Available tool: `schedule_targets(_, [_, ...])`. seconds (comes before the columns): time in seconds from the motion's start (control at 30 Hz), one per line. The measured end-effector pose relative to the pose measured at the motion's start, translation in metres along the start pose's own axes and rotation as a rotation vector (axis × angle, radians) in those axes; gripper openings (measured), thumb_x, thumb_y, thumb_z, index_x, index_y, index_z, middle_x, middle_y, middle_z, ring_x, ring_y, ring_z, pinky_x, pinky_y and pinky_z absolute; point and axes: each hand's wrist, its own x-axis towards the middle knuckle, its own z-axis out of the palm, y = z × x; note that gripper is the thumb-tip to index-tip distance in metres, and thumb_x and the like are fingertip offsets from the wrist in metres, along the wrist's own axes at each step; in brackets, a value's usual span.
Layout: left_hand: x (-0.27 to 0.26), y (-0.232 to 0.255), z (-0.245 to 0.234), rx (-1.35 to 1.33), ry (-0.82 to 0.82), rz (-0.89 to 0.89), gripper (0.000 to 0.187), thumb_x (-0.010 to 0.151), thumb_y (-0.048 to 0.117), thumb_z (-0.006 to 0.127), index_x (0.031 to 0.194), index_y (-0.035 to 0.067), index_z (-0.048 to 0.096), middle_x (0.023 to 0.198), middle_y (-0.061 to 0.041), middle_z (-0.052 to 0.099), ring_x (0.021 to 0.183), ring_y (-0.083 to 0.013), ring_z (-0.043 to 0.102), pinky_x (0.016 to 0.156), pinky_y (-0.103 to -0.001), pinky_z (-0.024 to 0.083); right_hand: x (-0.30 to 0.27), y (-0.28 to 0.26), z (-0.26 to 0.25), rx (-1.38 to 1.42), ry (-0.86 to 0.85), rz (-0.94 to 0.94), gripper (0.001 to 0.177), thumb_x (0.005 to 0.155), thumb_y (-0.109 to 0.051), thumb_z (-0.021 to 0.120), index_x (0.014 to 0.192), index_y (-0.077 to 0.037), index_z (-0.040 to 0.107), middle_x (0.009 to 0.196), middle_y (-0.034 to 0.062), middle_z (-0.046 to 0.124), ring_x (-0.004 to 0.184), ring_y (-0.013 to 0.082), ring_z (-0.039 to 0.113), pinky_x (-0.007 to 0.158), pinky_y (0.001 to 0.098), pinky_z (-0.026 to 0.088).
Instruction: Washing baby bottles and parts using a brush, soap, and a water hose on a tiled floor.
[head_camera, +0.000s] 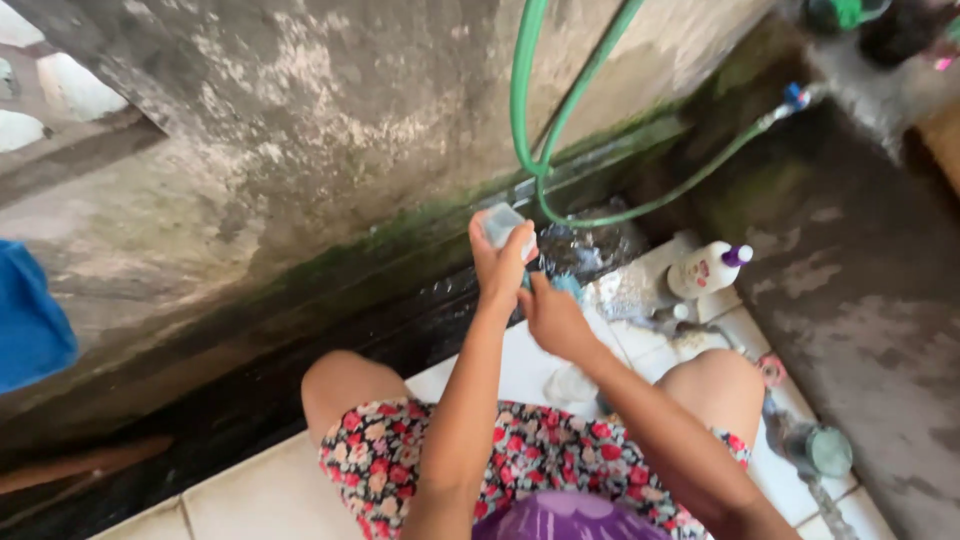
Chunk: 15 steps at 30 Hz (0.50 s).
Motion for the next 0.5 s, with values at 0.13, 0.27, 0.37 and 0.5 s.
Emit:
schedule_targets(0.13, [-0.005,0.02,-0.003,-0.126,0.007,-0.174,0.064,0.079,0.026,0.077,0.131,0.015,0.041,0.104,-0.009,0.068,0.088,-0.0253,0.071,0.073,-0.043,0.059,0.002,-0.047,-0.041,0.419,-0.161,0.239,0.031,0.111,-0.037,0.048,0.119,-0.009,0.058,0.062,-0.006,0.049,0.058,0.0002,0.037,0.045,0.0227,0.034])
schedule_targets(0.27, [0.024,-0.03,-0.042,-0.471,-0.038,-0.571,0.062,0.079,0.051,0.07,0.125,0.015,0.05,0.105,-0.016,0.073,0.09,-0.0296,0.074,0.087,-0.053,0.052,-0.02,-0.029,-0.029,0.984,-0.332,0.562,0.029,0.11,-0.031,0.047,0.122,-0.008,0.06,0.062,-0.0045,0.04,0.044,0.0044,0.034,0.038,0.0236,0.028])
schedule_targets(0.37, [0.04,-0.124,-0.105,-0.774,0.174,-0.683,0.056,0.087,0.045,0.078,0.121,0.01,0.048,0.108,-0.014,0.064,0.098,-0.0318,0.067,0.087,-0.047,0.059,-0.027,-0.018,-0.031,0.923,-0.305,0.663,0.029,0.109,-0.032,0.047,0.121,-0.009,0.06,0.059,-0.0025,0.039,0.04,0.0059,0.033,0.035,0.0248,0.028])
schedule_targets(0.5, [0.006,-0.241,-0.174,-0.765,0.271,-0.727,0.052,0.089,0.042,0.082,0.116,0.012,0.05,0.109,-0.009,0.057,0.099,-0.029,0.063,0.086,-0.045,0.065,-0.041,-0.008,-0.037,0.859,-0.304,0.796,0.03,0.107,-0.033,0.045,0.124,-0.011,0.058,0.06,-0.0029,0.043,0.039,0.0069,0.036,0.035,0.0253,0.03])
